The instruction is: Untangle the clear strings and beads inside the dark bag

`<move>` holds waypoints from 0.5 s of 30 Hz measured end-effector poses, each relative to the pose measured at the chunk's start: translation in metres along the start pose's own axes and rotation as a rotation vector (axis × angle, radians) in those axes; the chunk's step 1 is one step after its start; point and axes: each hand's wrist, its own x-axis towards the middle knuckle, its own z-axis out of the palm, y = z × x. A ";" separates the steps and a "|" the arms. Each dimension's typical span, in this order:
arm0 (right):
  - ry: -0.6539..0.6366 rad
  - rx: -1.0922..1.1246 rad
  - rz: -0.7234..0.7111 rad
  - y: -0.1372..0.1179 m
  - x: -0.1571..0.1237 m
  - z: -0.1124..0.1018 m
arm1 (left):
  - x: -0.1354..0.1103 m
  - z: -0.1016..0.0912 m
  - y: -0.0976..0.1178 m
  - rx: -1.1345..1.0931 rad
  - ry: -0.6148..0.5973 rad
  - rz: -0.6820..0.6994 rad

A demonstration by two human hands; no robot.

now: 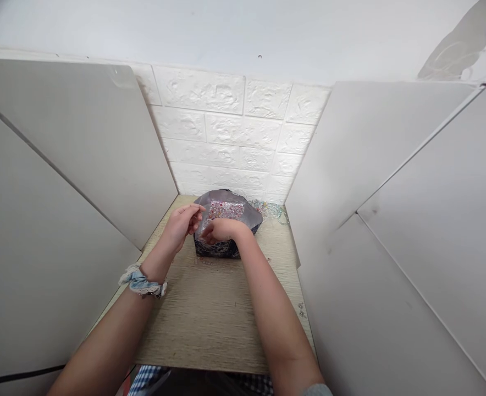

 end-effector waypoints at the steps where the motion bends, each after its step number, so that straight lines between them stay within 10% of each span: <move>1: 0.061 -0.051 0.020 0.003 0.001 0.000 | 0.000 0.000 0.000 0.001 0.000 0.000; 5: 0.271 -0.219 0.177 0.012 -0.001 -0.005 | -0.001 0.001 0.000 -0.020 0.031 -0.011; 15: 0.283 -0.299 0.228 0.010 -0.001 -0.003 | 0.000 0.000 0.002 0.020 0.131 -0.057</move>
